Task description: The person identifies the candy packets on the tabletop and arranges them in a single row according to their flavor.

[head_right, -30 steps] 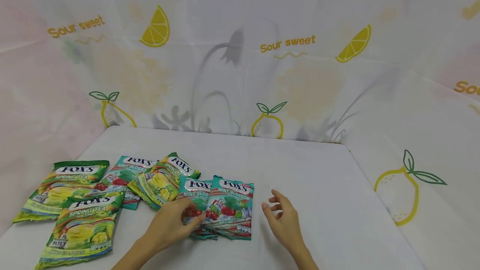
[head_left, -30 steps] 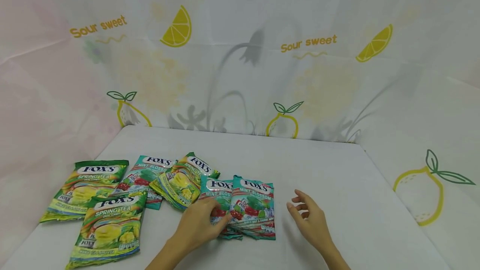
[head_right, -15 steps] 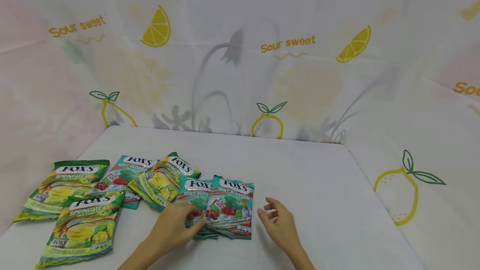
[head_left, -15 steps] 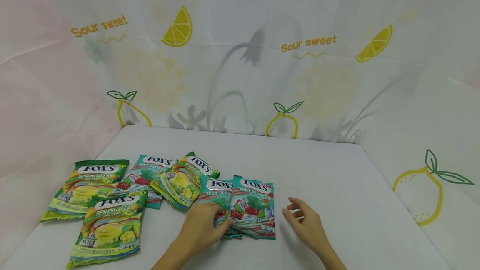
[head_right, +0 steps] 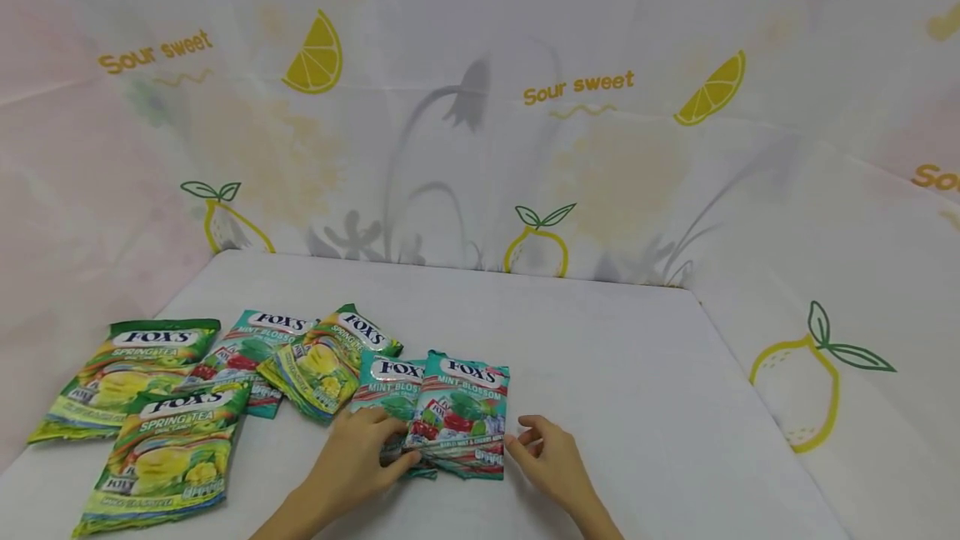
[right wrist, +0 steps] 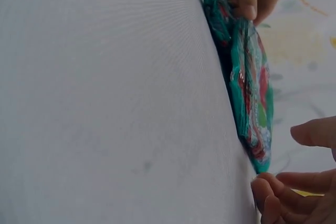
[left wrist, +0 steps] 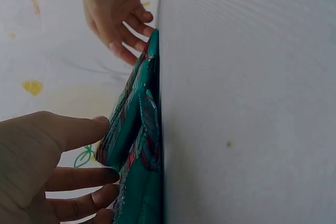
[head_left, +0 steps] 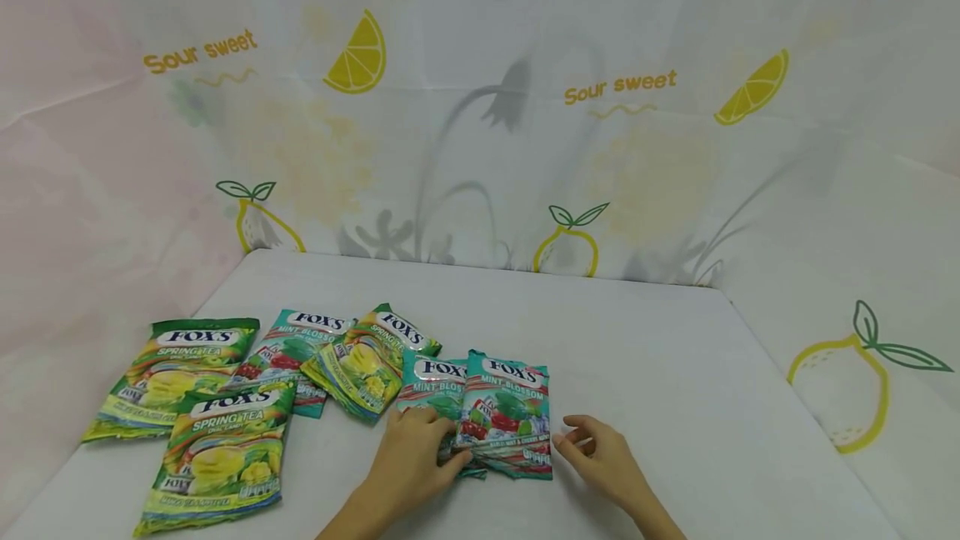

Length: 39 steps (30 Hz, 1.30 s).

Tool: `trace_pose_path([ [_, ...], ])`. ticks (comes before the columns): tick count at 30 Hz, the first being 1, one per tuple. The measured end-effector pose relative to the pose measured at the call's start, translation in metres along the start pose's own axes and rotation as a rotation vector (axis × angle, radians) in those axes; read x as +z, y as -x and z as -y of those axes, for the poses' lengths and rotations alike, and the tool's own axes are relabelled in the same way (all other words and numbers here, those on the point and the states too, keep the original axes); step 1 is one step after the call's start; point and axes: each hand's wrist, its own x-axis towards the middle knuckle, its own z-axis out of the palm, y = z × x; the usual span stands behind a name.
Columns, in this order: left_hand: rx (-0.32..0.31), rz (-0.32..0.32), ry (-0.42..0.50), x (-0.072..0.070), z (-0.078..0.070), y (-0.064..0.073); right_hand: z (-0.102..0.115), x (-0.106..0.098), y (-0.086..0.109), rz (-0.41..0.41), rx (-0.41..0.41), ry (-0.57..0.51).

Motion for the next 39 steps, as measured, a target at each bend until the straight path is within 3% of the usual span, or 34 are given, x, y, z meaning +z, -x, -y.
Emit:
trace_pose_path([
  [5,-0.002,0.044,0.001,0.001,-0.002,0.0,-0.002,0.001,-0.001,0.061,-0.008,0.023],
  [20,-0.002,0.005,0.081,0.01,-0.006,-0.002,-0.005,0.003,-0.004,0.166,-0.068,-0.041],
  [25,-0.01,0.02,0.078,0.01,-0.008,-0.004,-0.003,0.003,-0.003,0.182,-0.03,-0.06],
  [32,-0.001,0.029,0.092,0.011,-0.008,-0.005,-0.003,0.005,-0.003,0.171,0.089,-0.156],
  [39,0.0,0.006,0.109,0.012,-0.011,-0.008,-0.005,0.004,-0.004,0.181,0.14,-0.258],
])
